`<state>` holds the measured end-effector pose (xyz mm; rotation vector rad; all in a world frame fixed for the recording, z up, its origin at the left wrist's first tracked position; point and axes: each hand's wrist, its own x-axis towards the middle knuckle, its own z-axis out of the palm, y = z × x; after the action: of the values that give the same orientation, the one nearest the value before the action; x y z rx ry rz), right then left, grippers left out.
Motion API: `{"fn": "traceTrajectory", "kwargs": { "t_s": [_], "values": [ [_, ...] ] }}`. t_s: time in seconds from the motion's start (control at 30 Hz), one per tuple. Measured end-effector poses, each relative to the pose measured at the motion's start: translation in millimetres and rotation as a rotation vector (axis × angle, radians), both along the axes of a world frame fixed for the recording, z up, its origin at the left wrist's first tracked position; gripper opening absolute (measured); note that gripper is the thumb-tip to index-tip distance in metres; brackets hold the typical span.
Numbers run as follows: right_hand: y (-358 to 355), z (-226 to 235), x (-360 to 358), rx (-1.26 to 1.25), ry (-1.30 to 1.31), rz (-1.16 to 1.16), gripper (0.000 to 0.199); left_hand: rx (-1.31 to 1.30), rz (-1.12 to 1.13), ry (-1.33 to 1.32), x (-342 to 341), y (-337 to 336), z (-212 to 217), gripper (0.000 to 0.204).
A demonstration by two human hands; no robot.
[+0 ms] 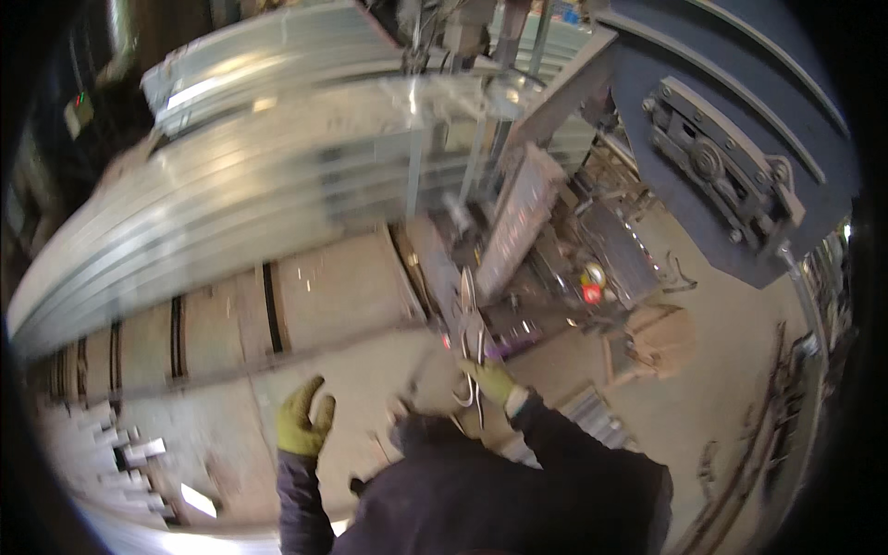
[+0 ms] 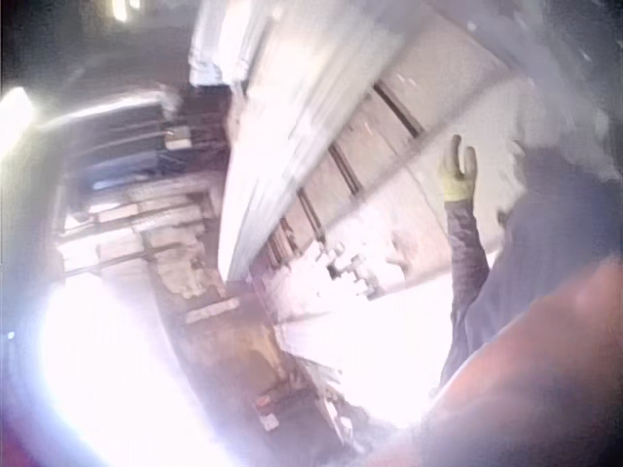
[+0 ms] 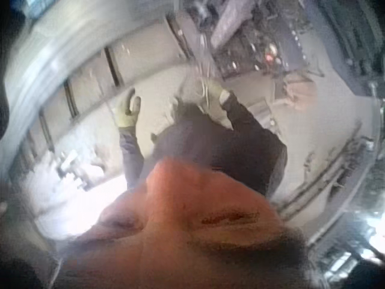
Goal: The person operates a handheld remote to control an overhead crane, then walks to a metal sheet stack. They remove a sheet, place it on a cutting machine, and cut it into smaller pieces using the machine. The cut pieces are then moved aside.
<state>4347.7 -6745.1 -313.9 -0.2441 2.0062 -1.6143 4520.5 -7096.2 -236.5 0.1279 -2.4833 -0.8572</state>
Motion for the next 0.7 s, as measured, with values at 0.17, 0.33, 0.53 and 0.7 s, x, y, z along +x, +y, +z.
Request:
{"fn": "traceTrajectory", "kwargs": {
  "t_s": [0.17, 0.33, 0.53, 0.7],
  "values": [
    [-96.0, 27.4, -88.4, -0.161, 0.059, -0.054, 0.042, 0.046, -0.136, 0.015, -128.9, -74.2, 21.8, 0.037],
    [-138.8, 65.8, -140.5, -0.095, -0.141, -0.083, 0.041, -0.085, -0.325, 0.106, -266.1, -134.7, 68.5, 0.037],
    [-179.3, 47.6, -151.3, -0.232, -0.173, -0.472, 0.051, -0.301, -0.582, 0.218, -475.9, -182.9, 108.6, 0.049],
    [-212.1, 49.1, -132.9, -0.272, -0.192, -0.706, 0.049, -0.512, -0.655, 0.098, -627.1, -164.1, 118.0, 0.059]
  ]
}}
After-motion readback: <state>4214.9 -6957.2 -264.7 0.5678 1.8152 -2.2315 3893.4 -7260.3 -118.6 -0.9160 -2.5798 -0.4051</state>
